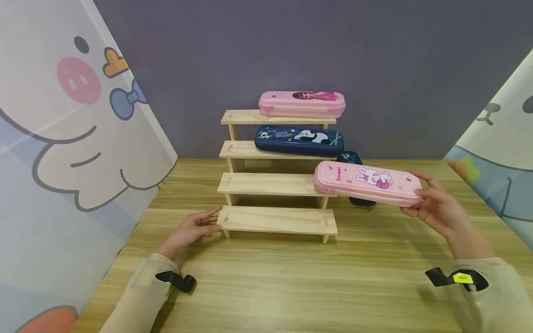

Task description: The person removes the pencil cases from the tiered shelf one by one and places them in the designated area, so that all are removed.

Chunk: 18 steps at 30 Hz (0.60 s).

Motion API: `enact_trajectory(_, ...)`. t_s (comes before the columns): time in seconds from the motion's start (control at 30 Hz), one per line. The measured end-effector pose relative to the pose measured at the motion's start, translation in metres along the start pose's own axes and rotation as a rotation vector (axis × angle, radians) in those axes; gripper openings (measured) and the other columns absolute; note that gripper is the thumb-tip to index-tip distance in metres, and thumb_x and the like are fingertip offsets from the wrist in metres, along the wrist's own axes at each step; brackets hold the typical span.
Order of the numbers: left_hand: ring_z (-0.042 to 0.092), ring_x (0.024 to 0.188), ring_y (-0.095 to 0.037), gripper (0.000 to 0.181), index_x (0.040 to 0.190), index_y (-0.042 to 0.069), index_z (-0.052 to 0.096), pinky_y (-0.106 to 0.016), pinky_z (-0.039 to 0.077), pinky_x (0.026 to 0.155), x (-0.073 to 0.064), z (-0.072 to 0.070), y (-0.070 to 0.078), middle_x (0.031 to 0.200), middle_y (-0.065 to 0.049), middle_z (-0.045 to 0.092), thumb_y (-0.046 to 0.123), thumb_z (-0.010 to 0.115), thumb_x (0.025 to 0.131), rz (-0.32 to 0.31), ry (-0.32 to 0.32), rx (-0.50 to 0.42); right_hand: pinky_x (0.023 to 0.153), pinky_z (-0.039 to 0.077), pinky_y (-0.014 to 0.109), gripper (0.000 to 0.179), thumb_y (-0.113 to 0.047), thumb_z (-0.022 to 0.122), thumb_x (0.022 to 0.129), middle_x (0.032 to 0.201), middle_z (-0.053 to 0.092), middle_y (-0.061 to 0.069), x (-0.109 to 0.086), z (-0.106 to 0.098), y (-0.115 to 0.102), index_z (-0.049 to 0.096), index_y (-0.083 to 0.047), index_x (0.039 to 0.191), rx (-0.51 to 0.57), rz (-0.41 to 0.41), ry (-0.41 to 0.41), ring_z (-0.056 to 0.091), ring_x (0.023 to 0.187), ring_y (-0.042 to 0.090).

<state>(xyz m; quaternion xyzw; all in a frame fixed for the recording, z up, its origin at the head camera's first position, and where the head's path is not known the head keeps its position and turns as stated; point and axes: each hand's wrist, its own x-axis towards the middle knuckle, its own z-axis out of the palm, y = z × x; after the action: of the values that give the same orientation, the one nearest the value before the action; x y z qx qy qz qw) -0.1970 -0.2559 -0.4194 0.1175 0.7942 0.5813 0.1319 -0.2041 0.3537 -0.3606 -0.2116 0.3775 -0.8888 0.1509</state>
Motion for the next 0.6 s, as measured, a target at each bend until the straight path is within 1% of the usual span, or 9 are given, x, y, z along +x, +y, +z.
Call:
enact_trajectory(0.13, 0.064, 0.099, -0.004, 0.065, 0.151, 0.0, 0.037, -0.028, 0.052, 0.075, 0.001, 0.0, -0.001, 0.141, -0.034, 0.047, 0.009, 0.068, 0.095, 0.001, 0.0, 0.0, 0.08, 0.056, 0.049, 0.05, 0.007, 0.012, 0.102, 0.119, 0.057, 0.022, -0.007, -0.005, -0.006, 0.041, -0.012, 0.139, 0.031, -0.008, -0.01, 0.068, 0.095, 0.043)
enact_trajectory(0.27, 0.063, 0.101, -0.003, 0.065, 0.151, -0.001, 0.037, -0.028, 0.052, 0.076, 0.002, -0.001, 0.0, 0.141, -0.034, 0.046, 0.009, 0.068, 0.095, 0.009, -0.003, -0.004, 0.081, 0.056, 0.05, 0.052, 0.006, 0.01, 0.102, 0.12, 0.057, 0.022, -0.012, -0.01, -0.011, 0.041, -0.012, 0.139, 0.062, -0.015, -0.015, 0.067, 0.097, 0.045)
enact_trajectory(0.43, 0.062, 0.102, -0.002, 0.066, 0.151, -0.001, 0.036, -0.028, 0.052, 0.076, 0.001, -0.001, 0.0, 0.141, -0.034, 0.046, 0.009, 0.068, 0.095, 0.007, -0.008, -0.008, 0.083, 0.054, 0.054, 0.054, 0.005, 0.007, 0.101, 0.124, 0.053, 0.023, -0.02, -0.018, -0.017, 0.042, -0.009, 0.14, 0.123, -0.026, -0.022, 0.064, 0.101, 0.047)
enact_trajectory(0.6, 0.063, 0.101, -0.003, 0.065, 0.152, -0.001, 0.036, -0.028, 0.052, 0.075, 0.002, -0.001, 0.0, 0.141, -0.034, 0.046, 0.009, 0.068, 0.095, 0.005, -0.01, -0.006, 0.083, 0.053, 0.056, 0.055, 0.004, 0.005, 0.1, 0.124, 0.051, 0.024, -0.025, -0.024, -0.023, 0.042, -0.008, 0.139, 0.157, -0.044, -0.005, 0.062, 0.103, 0.048)
